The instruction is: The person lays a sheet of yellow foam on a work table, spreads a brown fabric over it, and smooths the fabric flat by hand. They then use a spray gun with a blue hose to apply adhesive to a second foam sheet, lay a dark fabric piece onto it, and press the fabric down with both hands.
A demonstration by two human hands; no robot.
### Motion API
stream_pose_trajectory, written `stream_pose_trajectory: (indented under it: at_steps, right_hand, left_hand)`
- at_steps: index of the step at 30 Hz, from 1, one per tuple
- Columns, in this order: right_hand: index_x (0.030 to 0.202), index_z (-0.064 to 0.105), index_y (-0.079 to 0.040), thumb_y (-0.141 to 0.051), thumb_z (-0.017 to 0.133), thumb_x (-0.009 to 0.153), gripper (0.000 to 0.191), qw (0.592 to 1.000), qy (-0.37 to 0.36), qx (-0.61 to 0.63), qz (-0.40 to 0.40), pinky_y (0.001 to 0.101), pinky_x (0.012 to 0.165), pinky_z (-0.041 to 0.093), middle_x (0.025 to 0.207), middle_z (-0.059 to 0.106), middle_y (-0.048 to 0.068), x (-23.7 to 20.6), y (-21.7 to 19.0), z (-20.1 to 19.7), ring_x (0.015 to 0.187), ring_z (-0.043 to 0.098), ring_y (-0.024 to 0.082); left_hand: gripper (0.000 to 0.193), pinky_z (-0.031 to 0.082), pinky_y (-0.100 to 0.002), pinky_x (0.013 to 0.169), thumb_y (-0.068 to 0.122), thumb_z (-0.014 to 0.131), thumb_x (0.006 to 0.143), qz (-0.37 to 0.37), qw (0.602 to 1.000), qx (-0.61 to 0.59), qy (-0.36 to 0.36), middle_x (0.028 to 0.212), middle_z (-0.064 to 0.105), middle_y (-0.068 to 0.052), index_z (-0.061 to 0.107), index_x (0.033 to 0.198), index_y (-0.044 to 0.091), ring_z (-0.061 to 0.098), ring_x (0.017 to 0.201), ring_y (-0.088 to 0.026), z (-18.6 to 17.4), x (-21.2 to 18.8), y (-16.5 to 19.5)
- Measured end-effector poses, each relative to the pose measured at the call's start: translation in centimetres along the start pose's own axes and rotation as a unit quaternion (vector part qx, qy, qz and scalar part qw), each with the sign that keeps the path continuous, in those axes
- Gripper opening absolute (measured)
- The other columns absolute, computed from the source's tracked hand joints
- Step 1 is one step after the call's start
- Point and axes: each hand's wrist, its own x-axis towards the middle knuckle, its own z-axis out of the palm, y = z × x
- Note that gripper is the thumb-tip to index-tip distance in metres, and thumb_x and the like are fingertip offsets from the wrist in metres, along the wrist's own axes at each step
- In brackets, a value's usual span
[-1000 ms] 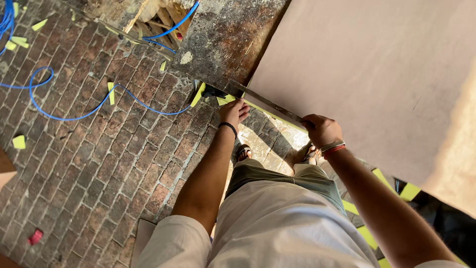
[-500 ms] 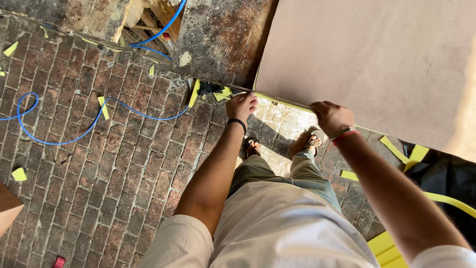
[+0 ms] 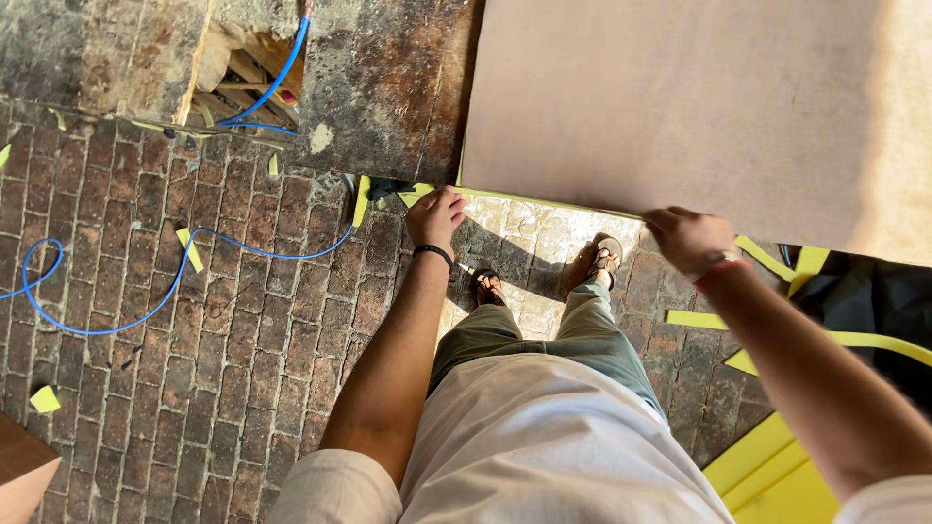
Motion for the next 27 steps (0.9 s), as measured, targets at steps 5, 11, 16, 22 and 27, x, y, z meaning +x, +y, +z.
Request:
stream_pose_trajectory:
  at_steps: [5, 11, 16, 22, 27]
  right_hand:
    - [0.132, 0.066, -0.035, -0.042, 0.043, 0.112, 0.032, 0.999, -0.012, -0.037, 0.007, 0.0358, 0.076, 0.063, 0.129, 0.072, -0.006, -0.1, 1.1, 1.3, 0.092, 0.076, 0.021]
    - [0.130, 0.066, -0.033, -0.043, 0.047, 0.107, 0.032, 0.998, -0.014, -0.038, 0.057, 0.0359, 0.068, 0.062, 0.126, 0.070, -0.005, -2.6, 7.0, 1.7, 0.091, 0.075, 0.021]
    - [0.126, 0.070, -0.034, -0.045, 0.047, 0.112, 0.029, 0.997, 0.073, -0.023, 0.017, 0.0313, 0.073, 0.063, 0.124, 0.075, -0.009, -4.2, 8.6, 3.6, 0.092, 0.077, 0.015]
    - [0.124, 0.072, -0.032, -0.045, 0.048, 0.110, 0.030, 0.996, 0.075, -0.022, 0.053, 0.0338, 0.070, 0.063, 0.121, 0.075, -0.007, -5.9, 11.1, 3.5, 0.088, 0.076, 0.017]
    - [0.126, 0.070, -0.031, -0.046, 0.046, 0.110, 0.032, 0.996, 0.059, 0.010, 0.066, 0.0354, 0.073, 0.064, 0.122, 0.075, -0.005, -6.4, 11.7, 3.9, 0.091, 0.076, 0.018]
  left_hand:
    - [0.019, 0.063, -0.033, 0.074, 0.017, 0.071, 0.092, 0.006, 1.000, -0.003, 0.019, 0.098, 0.076, -0.010, 0.073, 0.104, 0.002, 0.076, 0.087, -0.020, -0.6, 0.0, 0.6]
    - [0.021, 0.067, -0.033, 0.075, 0.016, 0.070, 0.092, 0.016, 0.998, 0.021, 0.057, 0.101, 0.077, -0.012, 0.073, 0.107, 0.002, 0.078, 0.088, -0.020, -0.1, -0.3, 0.6]
    - [0.022, 0.066, -0.031, 0.071, 0.018, 0.063, 0.096, 0.034, 0.995, 0.003, 0.089, 0.102, 0.077, -0.014, 0.070, 0.109, 0.001, 0.077, 0.085, -0.019, -0.3, 0.5, 1.3]
    - [0.018, 0.057, -0.036, 0.063, 0.007, 0.070, 0.084, 0.198, 0.936, 0.290, 0.000, 0.098, 0.076, -0.012, 0.069, 0.102, 0.007, 0.072, 0.079, -0.020, 0.7, -1.2, 0.0]
    - [0.007, 0.060, -0.031, 0.068, 0.018, 0.072, 0.093, 0.260, 0.844, 0.466, -0.060, 0.093, 0.078, -0.004, 0.074, 0.098, 0.013, 0.073, 0.080, -0.014, 5.0, -6.5, -5.2]
